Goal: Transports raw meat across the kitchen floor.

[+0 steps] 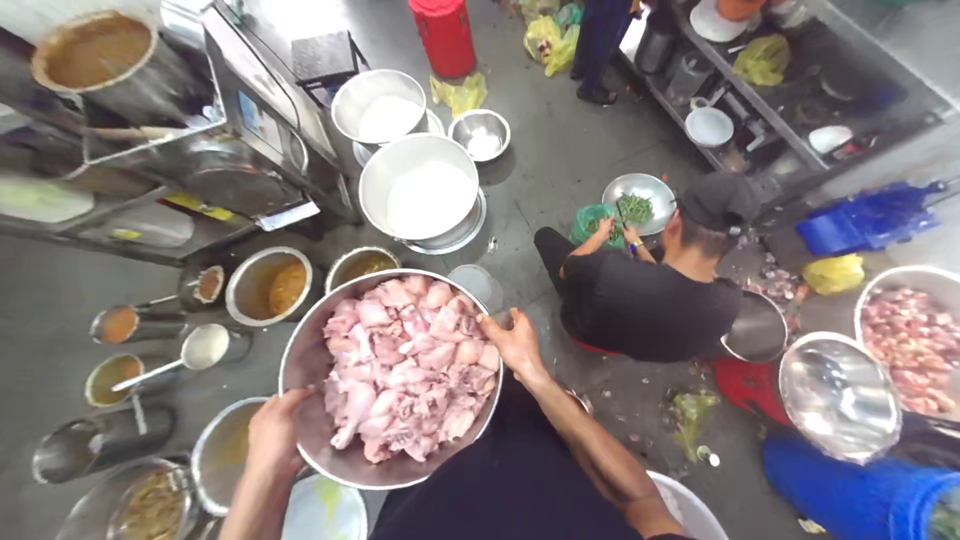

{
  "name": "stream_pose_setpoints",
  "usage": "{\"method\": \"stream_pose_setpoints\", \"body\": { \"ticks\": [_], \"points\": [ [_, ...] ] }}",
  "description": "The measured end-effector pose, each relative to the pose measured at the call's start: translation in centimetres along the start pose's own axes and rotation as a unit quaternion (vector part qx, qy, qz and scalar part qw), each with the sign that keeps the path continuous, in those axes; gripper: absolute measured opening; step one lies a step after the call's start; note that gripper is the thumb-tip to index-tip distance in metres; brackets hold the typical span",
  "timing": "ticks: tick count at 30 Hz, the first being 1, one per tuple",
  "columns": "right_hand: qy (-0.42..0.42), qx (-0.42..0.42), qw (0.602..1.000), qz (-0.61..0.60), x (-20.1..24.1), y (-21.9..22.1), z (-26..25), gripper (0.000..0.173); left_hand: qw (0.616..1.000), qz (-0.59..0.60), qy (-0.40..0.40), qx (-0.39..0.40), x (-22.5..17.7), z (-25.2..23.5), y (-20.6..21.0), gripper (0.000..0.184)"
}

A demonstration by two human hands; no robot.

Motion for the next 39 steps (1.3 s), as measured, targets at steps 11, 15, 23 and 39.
{"method": "stream_pose_setpoints", "body": {
  "ticks": [11,15,23,39],
  "points": [
    [-0.030,-0.024,0.999,0.023,11.1,-5.8,-18.4,0.050,1.000,0.010,-0.024,-0.016,-11.0,-11.2,14.6,0.018],
    [-0.016,-0.057,0.998,-0.026,13.4,-8.6,-23.7,0.051,1.000,-0.021,-0.022,0.004,-17.2,-15.7,20.2,0.021],
    [-0.004,-0.104,0.987,-0.119,17.7,-14.0,-34.2,0.045,0.991,-0.122,0.019,0.052,-28.2,-23.9,32.4,0.033],
    [-0.019,-0.065,0.996,-0.055,36.2,-22.0,-66.2,0.050,0.993,-0.117,-0.003,0.015,-44.6,-43.6,53.9,0.032]
  ]
}}
Point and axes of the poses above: each hand's wrist, its own z-axis away from the middle knuckle, its own y-axis out of the palm, x = y × z, the point moved 10 cm from there along -z, towards the middle knuckle, and after that the axes turned 1 degree about -y, right-handed, at the moved point
